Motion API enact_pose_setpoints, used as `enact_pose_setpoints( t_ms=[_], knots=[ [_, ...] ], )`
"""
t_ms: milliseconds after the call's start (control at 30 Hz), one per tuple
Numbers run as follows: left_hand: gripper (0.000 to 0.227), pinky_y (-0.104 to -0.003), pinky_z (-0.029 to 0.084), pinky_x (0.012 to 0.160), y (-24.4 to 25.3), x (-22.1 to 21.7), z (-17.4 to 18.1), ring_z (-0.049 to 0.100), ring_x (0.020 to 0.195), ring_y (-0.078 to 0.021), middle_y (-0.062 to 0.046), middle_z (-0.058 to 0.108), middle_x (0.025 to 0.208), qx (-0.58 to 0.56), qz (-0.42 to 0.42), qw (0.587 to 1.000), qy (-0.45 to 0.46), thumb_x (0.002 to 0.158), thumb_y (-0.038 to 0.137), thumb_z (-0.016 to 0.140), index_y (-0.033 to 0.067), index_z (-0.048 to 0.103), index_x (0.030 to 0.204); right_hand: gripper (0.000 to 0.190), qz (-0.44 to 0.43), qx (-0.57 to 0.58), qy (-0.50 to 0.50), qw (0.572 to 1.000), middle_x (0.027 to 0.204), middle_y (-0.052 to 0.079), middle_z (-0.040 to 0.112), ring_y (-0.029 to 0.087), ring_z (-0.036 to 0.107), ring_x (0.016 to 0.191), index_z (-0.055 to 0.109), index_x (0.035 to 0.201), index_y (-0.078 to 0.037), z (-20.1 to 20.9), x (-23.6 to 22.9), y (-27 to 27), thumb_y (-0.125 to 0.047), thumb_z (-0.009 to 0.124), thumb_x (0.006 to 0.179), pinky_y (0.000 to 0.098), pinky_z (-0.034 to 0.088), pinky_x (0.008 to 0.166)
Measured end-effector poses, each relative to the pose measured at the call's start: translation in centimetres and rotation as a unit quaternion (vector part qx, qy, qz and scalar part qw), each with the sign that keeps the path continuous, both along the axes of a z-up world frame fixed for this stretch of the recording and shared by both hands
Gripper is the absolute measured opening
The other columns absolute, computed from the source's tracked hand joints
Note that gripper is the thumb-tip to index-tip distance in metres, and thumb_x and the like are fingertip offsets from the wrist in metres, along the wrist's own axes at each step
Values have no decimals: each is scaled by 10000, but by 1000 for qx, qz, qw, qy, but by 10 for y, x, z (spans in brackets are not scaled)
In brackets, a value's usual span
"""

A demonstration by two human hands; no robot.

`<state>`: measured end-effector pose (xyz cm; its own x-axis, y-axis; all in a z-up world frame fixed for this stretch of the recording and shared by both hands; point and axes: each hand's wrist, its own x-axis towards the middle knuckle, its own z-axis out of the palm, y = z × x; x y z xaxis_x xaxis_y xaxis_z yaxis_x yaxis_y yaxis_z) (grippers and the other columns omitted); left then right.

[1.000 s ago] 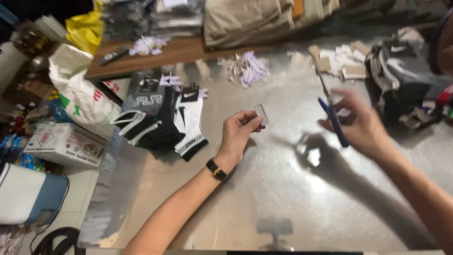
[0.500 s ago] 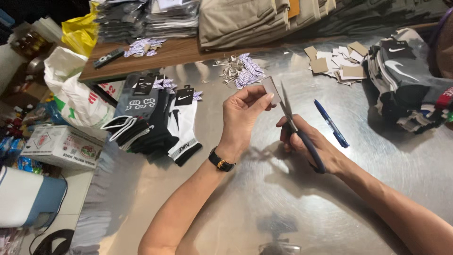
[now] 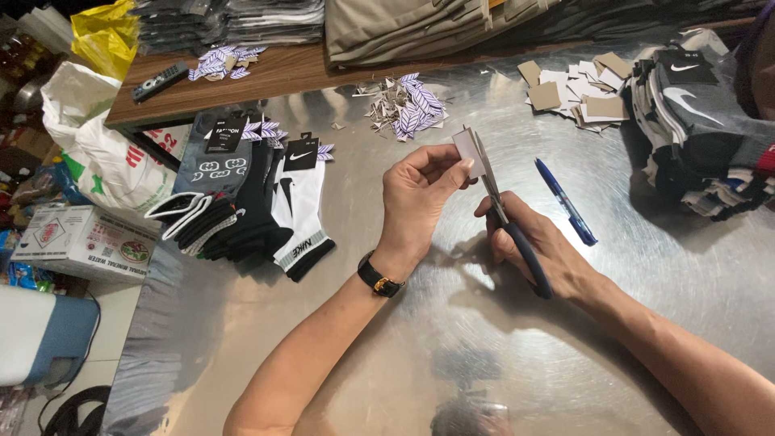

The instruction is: The person draws a leaf pattern on small pieces of paper using a blue pen, then cuts the paper with scissors. The person repeats this process on multiple pieces of paper on a metal table.

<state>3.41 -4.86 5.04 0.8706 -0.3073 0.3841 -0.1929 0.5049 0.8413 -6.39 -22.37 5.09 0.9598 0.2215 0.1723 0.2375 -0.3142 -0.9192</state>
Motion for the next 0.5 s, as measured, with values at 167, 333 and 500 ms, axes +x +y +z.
enact_pose_setpoints(
  t_ms=[167,333,500],
  knots=[
    [205,-265,584,849,0,-1,0,684,882,-95,-70,741,1000,1,0,1000,-13,945,43,740,-46,694,1124,627,-4,3,-13,1000,765,4,519,125,566,695,534,1239,-86,-1,0,1,-630,522,927,299,508,633],
    [196,-283,610,874,2,-2,3,714,900,-115,-88,750,1006,7,-7,1000,-20,953,41,716,-44,688,1127,639,-30,-24,2,999,725,0,528,121,572,655,561,1196,-97,-2,2,3,-661,503,902,304,499,603],
    [198,-283,604,859,3,-3,4,712,901,-124,-107,750,1012,9,5,1000,-26,968,31,709,-53,688,1146,649,-50,-20,20,998,658,-3,506,120,546,594,584,1156,-100,-5,2,4,-686,520,884,299,473,570]
  ],
)
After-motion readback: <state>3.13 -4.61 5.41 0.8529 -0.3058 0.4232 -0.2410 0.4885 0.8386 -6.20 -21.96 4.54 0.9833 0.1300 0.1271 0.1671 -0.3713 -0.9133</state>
